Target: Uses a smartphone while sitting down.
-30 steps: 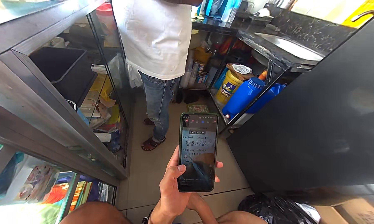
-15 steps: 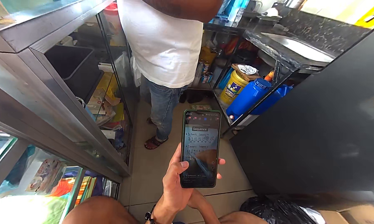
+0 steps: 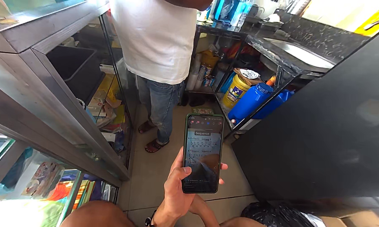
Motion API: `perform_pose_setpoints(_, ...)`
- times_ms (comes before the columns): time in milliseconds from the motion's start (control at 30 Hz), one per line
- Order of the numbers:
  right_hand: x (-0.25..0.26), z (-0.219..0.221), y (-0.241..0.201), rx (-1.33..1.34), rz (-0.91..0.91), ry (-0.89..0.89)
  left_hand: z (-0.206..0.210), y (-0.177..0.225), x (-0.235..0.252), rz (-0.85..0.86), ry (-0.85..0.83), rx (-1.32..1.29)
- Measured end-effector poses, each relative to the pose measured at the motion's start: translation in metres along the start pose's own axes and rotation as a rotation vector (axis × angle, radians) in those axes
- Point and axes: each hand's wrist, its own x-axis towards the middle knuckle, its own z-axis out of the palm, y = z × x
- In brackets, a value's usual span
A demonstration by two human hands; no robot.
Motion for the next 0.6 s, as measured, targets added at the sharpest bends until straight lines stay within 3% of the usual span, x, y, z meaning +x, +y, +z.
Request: perform_pose_setpoints(600,-0.024,-0.009,-0.016,-0.017,-0.025,-0.027,-0.002,-0.001,-0.003,-0.004,-0.018,0.004)
